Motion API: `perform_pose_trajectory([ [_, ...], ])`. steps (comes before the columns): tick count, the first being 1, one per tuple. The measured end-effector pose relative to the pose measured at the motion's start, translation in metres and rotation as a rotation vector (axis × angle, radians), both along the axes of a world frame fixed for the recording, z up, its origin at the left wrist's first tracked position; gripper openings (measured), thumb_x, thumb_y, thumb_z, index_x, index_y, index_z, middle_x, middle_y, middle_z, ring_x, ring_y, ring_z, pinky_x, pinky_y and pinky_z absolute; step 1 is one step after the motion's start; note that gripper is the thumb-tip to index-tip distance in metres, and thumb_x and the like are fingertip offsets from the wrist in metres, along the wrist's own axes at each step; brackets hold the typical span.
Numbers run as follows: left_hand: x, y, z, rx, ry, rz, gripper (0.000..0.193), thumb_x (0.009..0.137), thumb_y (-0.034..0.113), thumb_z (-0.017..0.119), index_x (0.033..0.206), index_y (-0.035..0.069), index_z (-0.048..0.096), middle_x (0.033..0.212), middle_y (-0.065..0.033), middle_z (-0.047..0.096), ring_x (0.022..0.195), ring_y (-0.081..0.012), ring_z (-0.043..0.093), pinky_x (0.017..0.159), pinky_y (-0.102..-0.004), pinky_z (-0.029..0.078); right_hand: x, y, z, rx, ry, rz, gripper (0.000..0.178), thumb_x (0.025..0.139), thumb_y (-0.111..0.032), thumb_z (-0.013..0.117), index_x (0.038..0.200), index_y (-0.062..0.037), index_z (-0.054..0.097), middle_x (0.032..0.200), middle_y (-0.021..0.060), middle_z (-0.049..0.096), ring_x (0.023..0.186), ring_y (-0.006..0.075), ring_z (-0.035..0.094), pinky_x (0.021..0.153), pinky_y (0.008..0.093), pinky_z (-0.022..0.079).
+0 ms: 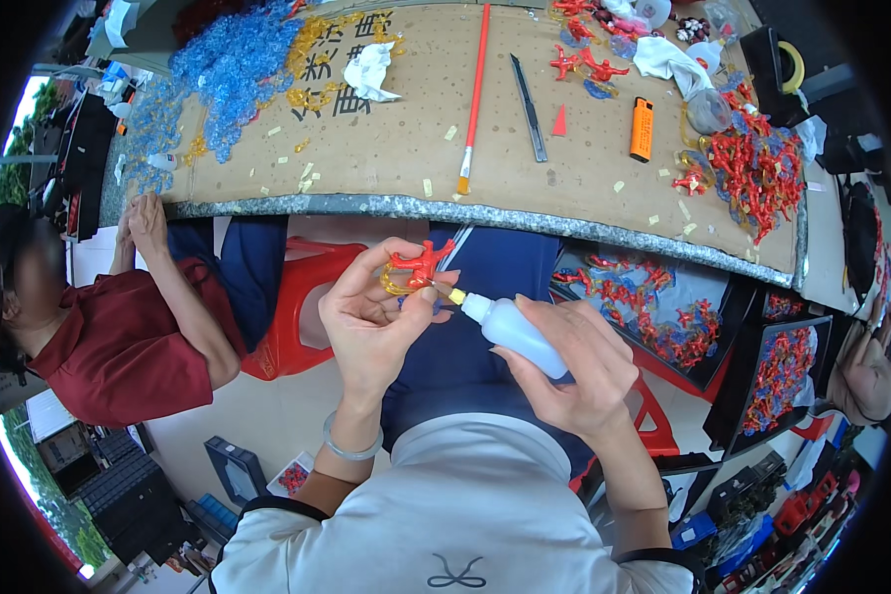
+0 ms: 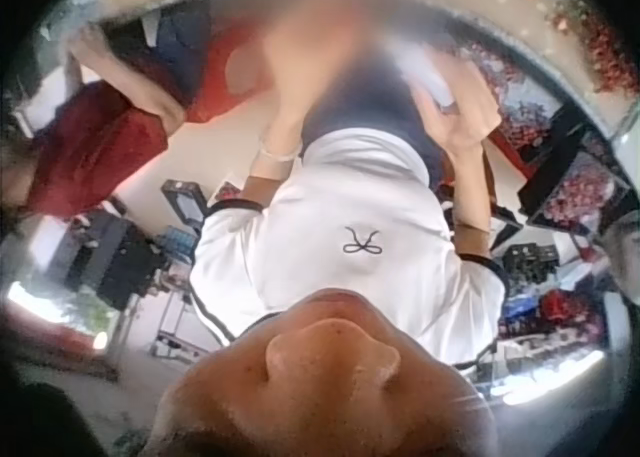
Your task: Assembling and painting small red and gold toy components at a factory workstation.
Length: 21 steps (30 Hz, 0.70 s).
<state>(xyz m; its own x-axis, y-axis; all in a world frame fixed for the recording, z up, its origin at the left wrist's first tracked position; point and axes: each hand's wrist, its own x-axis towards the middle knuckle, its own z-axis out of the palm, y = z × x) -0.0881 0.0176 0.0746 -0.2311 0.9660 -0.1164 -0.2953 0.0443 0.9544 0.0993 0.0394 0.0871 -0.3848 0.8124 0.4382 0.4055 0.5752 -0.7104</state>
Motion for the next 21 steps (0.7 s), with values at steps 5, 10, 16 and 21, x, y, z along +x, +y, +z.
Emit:
perform_pose_trajectory([
  [5,-0.0010,-0.0002,-0.0016,0.005,0.039,-0.005,0.032,0.081,-0.010,0.056,0.112,-0.008,0.051,0.095,-0.0175,0.065,0.090,-0.0247,0.067,0.068,-0.0289,0.060,-0.0006,0.0010,0.0001,0.006,-0.001,0.005,0.040,0.062,-0.001,0.078,0.098,0.0069,0.064,0.082,0.0182,0.067,0.072,0.0273,0.066,0.060,0.0317,0.050],
  [10,-0.0011,-0.0005,-0.0005,0.010,0.037,-0.010,0.032,0.081,-0.011,0.057,0.112,-0.008,0.051,0.095,-0.0177,0.065,0.090,-0.0247,0.067,0.069,-0.0290,0.060,-0.0010,-0.0003,0.0019,0.007,0.003,-0.002,0.040,0.061,-0.001,0.078,0.098,0.0066,0.064,0.082,0.0184,0.067,0.071,0.0271,0.066,0.060,0.0315,0.050],
  [16,-0.0009,-0.0014,-0.0016,-0.004,0.019,-0.008,0.035,0.080,-0.011,0.058,0.115,-0.007,0.052,0.093,-0.0190,0.066,0.086,-0.0205,0.067,0.072,-0.0269,0.057,-0.0001,-0.0015,0.0006,0.001,-0.002,-0.008,0.040,0.061,-0.001,0.078,0.098,0.0065,0.064,0.082,0.0180,0.067,0.071,0.0267,0.066,0.060,0.0316,0.050],
  [21,-0.0007,-0.0016,-0.0019,0.001,0.020,-0.010,0.034,0.080,-0.011,0.058,0.114,-0.008,0.052,0.093,-0.0189,0.066,0.085,-0.0202,0.067,0.072,-0.0268,0.057,0.0003,-0.0016,0.0008,-0.011,0.003,-0.007,0.039,0.061,-0.001,0.077,0.098,0.0064,0.065,0.082,0.0176,0.067,0.071,0.0270,0.066,0.061,0.0317,0.051],
])
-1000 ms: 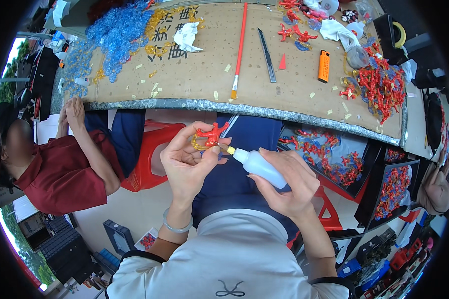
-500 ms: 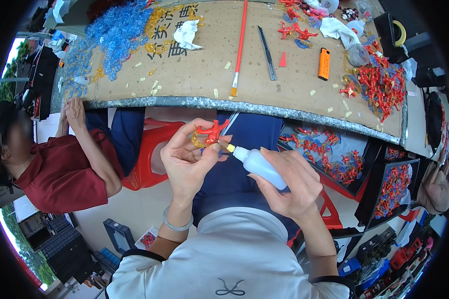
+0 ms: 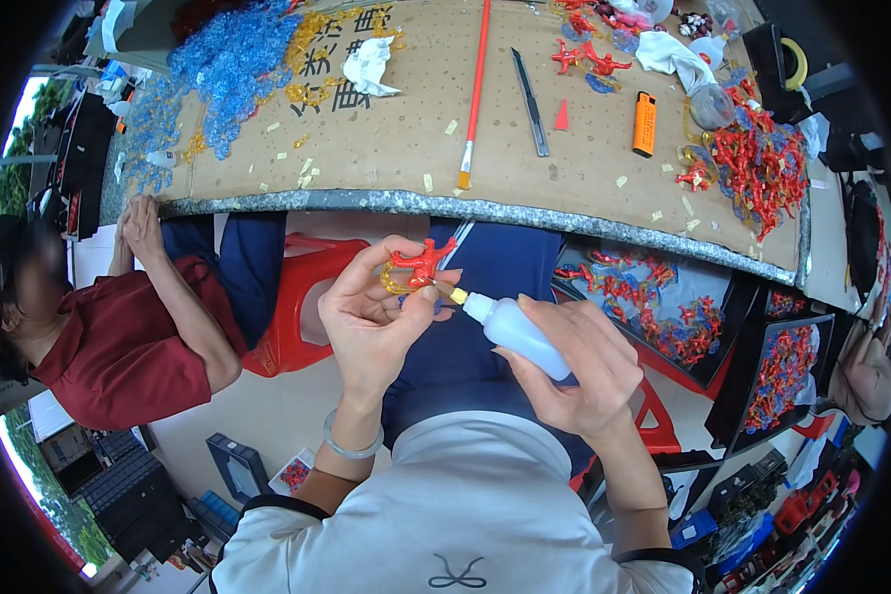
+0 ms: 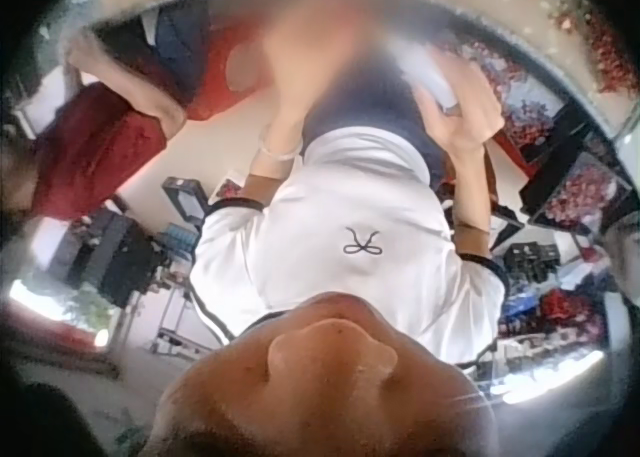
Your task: Assembling and painting small red and gold toy components at a factory workstation.
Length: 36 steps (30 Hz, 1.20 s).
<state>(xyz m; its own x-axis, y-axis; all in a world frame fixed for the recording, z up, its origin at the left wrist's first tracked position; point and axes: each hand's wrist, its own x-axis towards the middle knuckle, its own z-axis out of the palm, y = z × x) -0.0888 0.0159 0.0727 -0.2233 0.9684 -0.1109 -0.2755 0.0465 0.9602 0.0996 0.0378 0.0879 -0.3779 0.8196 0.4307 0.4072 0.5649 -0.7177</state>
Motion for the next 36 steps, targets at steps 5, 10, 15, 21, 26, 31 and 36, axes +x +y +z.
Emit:
perform_pose_trajectory([
  [5,0.000,0.000,0.000,0.017,0.004,-0.001,0.032,0.081,-0.011,0.058,0.112,-0.007,0.052,0.093,-0.0189,0.066,0.085,-0.0206,0.067,0.073,-0.0278,0.056,0.000,0.000,-0.002,-0.011,0.005,-0.001,0.040,0.061,-0.001,0.077,0.098,0.0064,0.065,0.082,0.0178,0.067,0.070,0.0278,0.066,0.061,0.0324,0.051],
  [10,-0.002,0.001,-0.002,0.033,-0.023,-0.032,0.035,0.084,-0.007,0.056,0.115,-0.001,0.042,0.097,-0.0218,0.065,0.087,-0.0242,0.067,0.074,-0.0306,0.056,0.005,0.003,-0.013,-0.206,0.201,-0.103,0.047,0.063,-0.004,0.077,0.106,0.0086,0.062,0.091,0.0183,0.067,0.080,0.0253,0.064,0.074,0.0330,0.049],
  [15,-0.001,0.002,-0.006,0.051,0.046,-0.062,0.038,0.089,-0.003,0.052,0.120,0.003,0.031,0.102,-0.0266,0.063,0.093,-0.0307,0.066,0.080,-0.0353,0.055,0.003,0.053,-0.041,-0.410,0.532,-0.290,0.041,0.076,0.003,0.066,0.115,0.0080,0.055,0.106,0.0153,0.062,0.095,0.0204,0.061,0.088,0.0311,0.046],
  [21,0.004,0.000,-0.003,0.087,-0.021,-0.091,0.036,0.091,0.003,0.054,0.120,0.002,0.032,0.104,-0.0215,0.065,0.097,-0.0197,0.063,0.085,-0.0296,0.050,0.018,0.134,-0.095,-0.217,0.352,-0.413,0.029,0.076,0.002,0.066,0.104,0.0033,0.056,0.102,0.0121,0.064,0.092,0.0184,0.062,0.082,0.0309,0.048],
  [26,0.004,0.000,-0.004,0.084,0.003,-0.110,0.039,0.091,0.002,0.053,0.122,0.002,0.029,0.100,-0.0203,0.066,0.095,-0.0191,0.064,0.083,-0.0284,0.051,0.003,0.118,-0.073,0.005,0.216,-0.605,0.035,0.077,0.000,0.065,0.111,0.0010,0.057,0.104,0.0132,0.062,0.099,0.0189,0.057,0.087,0.0300,0.043],
  [31,0.007,-0.002,-0.003,0.022,0.199,-0.212,0.043,0.090,0.000,0.054,0.123,0.002,0.027,0.098,-0.0223,0.065,0.092,-0.0236,0.065,0.083,-0.0309,0.052,-0.010,0.042,-0.019,-0.401,0.382,-0.270,0.029,0.078,-0.002,0.065,0.106,0.0006,0.063,0.101,0.0119,0.063,0.096,0.0205,0.059,0.085,0.0293,0.043],
  [36,0.013,-0.002,0.007,-0.009,0.411,-0.320,0.048,0.088,0.000,0.058,0.126,-0.001,0.029,0.094,-0.0194,0.066,0.086,-0.0201,0.067,0.076,-0.0273,0.053,-0.015,0.033,-0.017,-0.608,0.368,0.044,0.014,0.074,-0.004,0.072,0.087,-0.0001,0.069,0.081,0.0086,0.066,0.079,0.0156,0.060,0.074,0.0280,0.045],
])
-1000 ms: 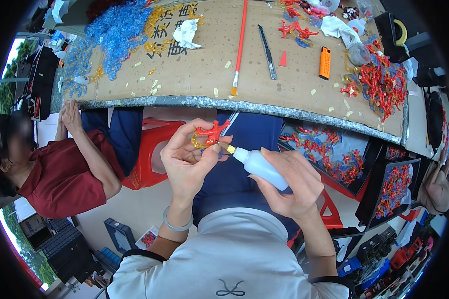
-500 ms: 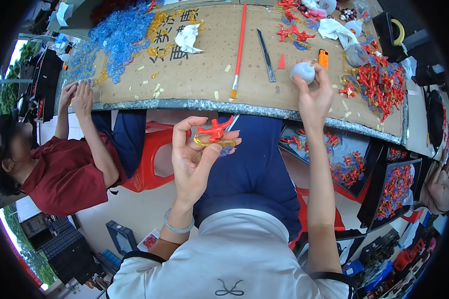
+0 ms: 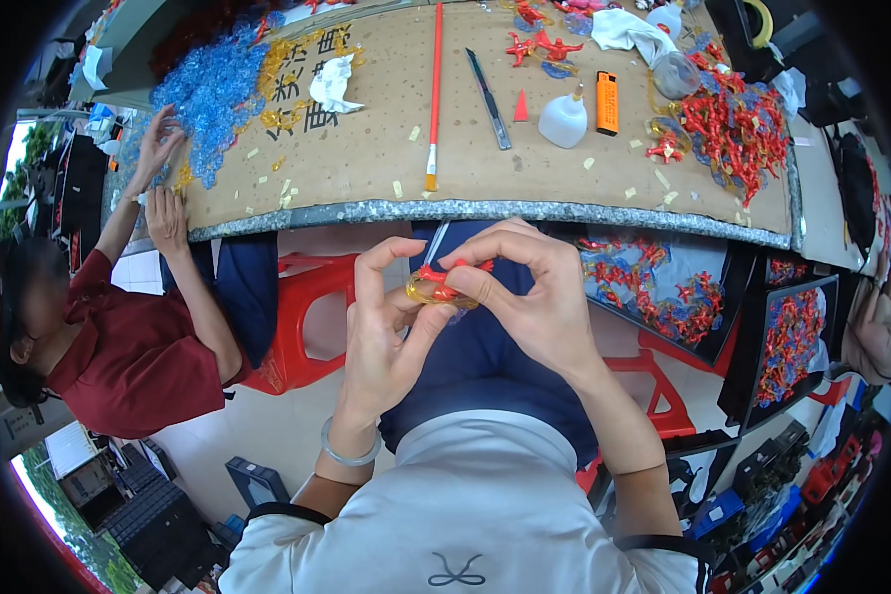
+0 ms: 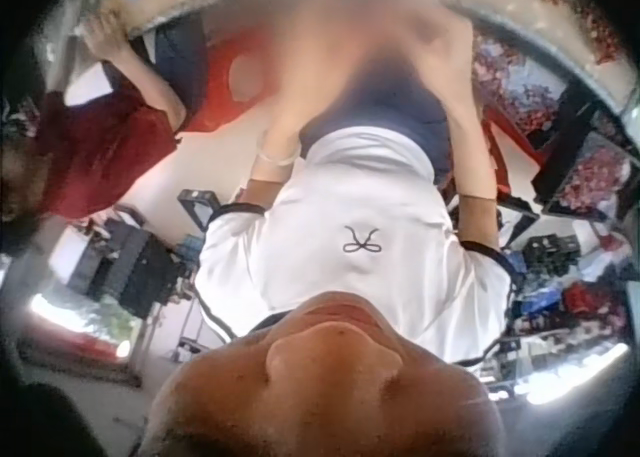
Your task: Assembling and painting small red and gold toy components at a factory workstation.
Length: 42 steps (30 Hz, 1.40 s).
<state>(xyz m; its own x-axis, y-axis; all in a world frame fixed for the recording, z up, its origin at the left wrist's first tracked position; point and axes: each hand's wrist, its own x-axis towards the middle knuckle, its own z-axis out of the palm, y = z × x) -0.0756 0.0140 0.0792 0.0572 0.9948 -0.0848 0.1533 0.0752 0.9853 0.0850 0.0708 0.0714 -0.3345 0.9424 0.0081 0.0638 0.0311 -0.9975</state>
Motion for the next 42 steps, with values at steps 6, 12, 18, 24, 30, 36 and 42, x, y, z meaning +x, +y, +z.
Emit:
perform_pose_trajectory([
  [6,0.004,-0.002,0.000,0.023,-0.101,0.064,0.045,0.087,0.000,0.058,0.125,0.002,0.033,0.086,-0.0182,0.068,0.083,-0.0236,0.069,0.070,-0.0289,0.053,-0.003,0.000,-0.003,0.077,0.064,-0.001,0.011,0.072,-0.002,0.073,0.081,0.0011,0.070,0.073,0.0087,0.064,0.070,0.0135,0.055,0.066,0.0267,0.043],
  [12,0.011,-0.007,-0.001,0.038,-0.172,0.106,0.042,0.085,-0.004,0.057,0.122,0.001,0.037,0.086,-0.0167,0.068,0.083,-0.0215,0.069,0.069,-0.0278,0.056,-0.005,-0.004,0.000,0.140,0.058,-0.010,0.011,0.070,-0.001,0.073,0.081,0.0014,0.070,0.068,0.0078,0.062,0.065,0.0135,0.053,0.062,0.0267,0.041],
  [18,0.016,-0.007,0.004,0.121,-0.015,0.111,0.035,0.085,-0.004,0.058,0.118,-0.003,0.046,0.085,-0.0125,0.069,0.081,-0.0136,0.066,0.069,-0.0240,0.053,-0.004,-0.005,0.003,0.179,0.013,-0.025,0.012,0.068,-0.003,0.074,0.078,0.0009,0.070,0.065,0.0084,0.061,0.063,0.0141,0.052,0.059,0.0276,0.041],
  [24,0.016,-0.006,0.000,0.110,-0.069,0.120,0.038,0.083,-0.006,0.057,0.121,-0.002,0.049,0.095,-0.0156,0.067,0.085,-0.0226,0.068,0.073,-0.0300,0.057,-0.005,-0.002,0.006,0.279,-0.048,-0.031,0.012,0.066,-0.002,0.074,0.077,0.0008,0.069,0.063,0.0086,0.061,0.060,0.0165,0.051,0.057,0.0287,0.041],
  [30,0.015,-0.001,0.004,0.063,-0.064,0.098,0.038,0.084,-0.006,0.056,0.120,-0.002,0.049,0.094,-0.0163,0.067,0.085,-0.0231,0.068,0.073,-0.0303,0.057,-0.004,0.002,0.007,0.291,-0.085,-0.025,0.012,0.066,-0.003,0.075,0.076,0.0006,0.069,0.064,0.0091,0.063,0.059,0.0166,0.052,0.057,0.0287,0.041],
  [36,0.017,0.000,0.005,0.021,-0.049,0.105,0.037,0.085,-0.004,0.056,0.122,-0.004,0.049,0.086,-0.0128,0.069,0.086,-0.0117,0.064,0.073,-0.0226,0.052,-0.003,0.005,0.006,0.291,-0.092,-0.011,0.012,0.066,-0.004,0.076,0.076,0.0001,0.070,0.064,0.0094,0.063,0.059,0.0165,0.052,0.057,0.0288,0.041],
  [42,0.014,0.005,0.001,0.063,-0.090,0.090,0.043,0.083,-0.006,0.058,0.123,0.000,0.043,0.094,-0.0171,0.067,0.084,-0.0221,0.068,0.071,-0.0297,0.057,0.002,0.007,0.001,0.180,-0.012,0.012,0.013,0.068,-0.004,0.075,0.080,0.0003,0.071,0.065,0.0083,0.064,0.061,0.0141,0.054,0.059,0.0268,0.042],
])
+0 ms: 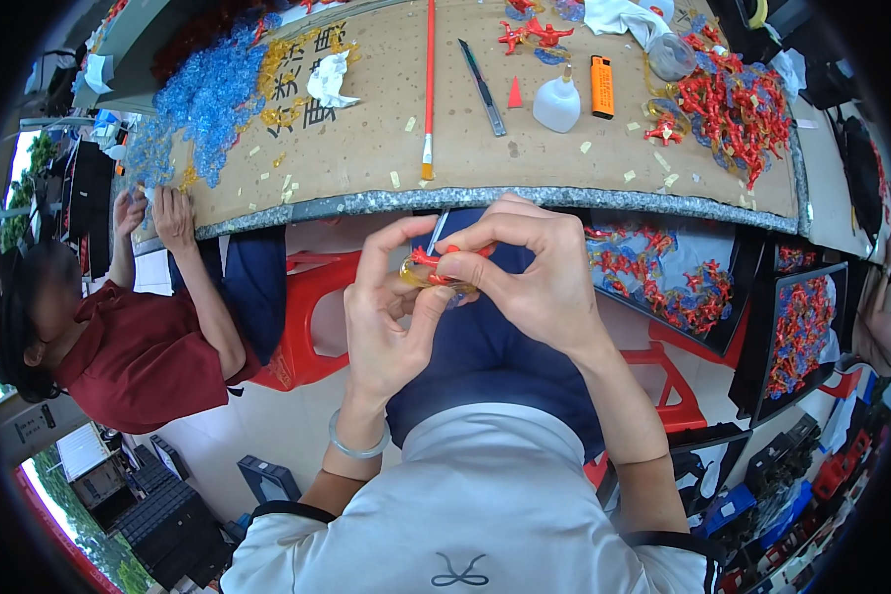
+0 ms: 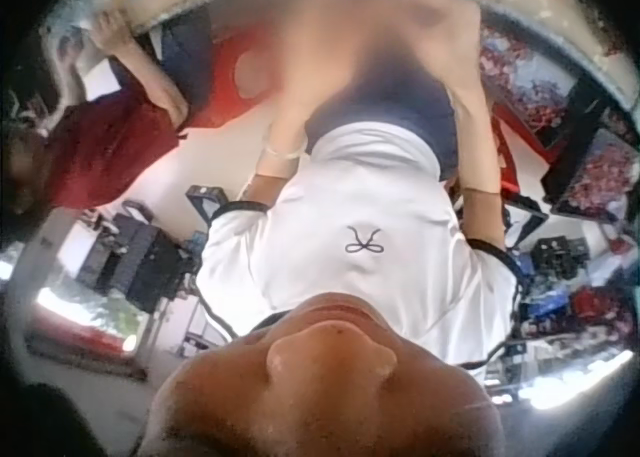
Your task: Assembling and painting small red and gold toy components at a factory workstation.
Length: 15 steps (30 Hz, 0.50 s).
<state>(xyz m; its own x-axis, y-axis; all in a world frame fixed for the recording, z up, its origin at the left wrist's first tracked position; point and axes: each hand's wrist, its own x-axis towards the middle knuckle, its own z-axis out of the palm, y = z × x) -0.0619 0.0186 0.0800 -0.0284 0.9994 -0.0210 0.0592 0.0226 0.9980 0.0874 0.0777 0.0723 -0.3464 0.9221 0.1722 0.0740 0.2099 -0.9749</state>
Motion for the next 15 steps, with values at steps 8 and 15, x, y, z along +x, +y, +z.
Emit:
perform_pose_trajectory([
  [8,-0.001,0.012,-0.004,-0.007,-0.193,0.129,0.039,0.079,-0.009,0.062,0.114,-0.006,0.046,0.100,-0.0178,0.063,0.087,-0.0195,0.065,0.077,-0.0279,0.055,-0.010,-0.019,-0.011,-0.325,0.389,-0.274,0.015,0.080,0.000,0.068,0.095,0.0034,0.068,0.089,0.0099,0.068,0.078,0.0107,0.062,0.072,0.0225,0.050],
  [15,0.003,0.006,-0.021,0.099,-0.066,0.240,0.015,0.079,-0.010,0.062,0.094,-0.008,0.060,0.101,-0.0165,0.062,0.085,-0.0179,0.065,0.075,-0.0273,0.057,-0.004,-0.013,-0.013,-0.368,0.312,-0.128,0.018,0.079,0.001,0.068,0.097,0.0043,0.067,0.090,0.0111,0.068,0.081,0.0117,0.065,0.073,0.0230,0.052],
])
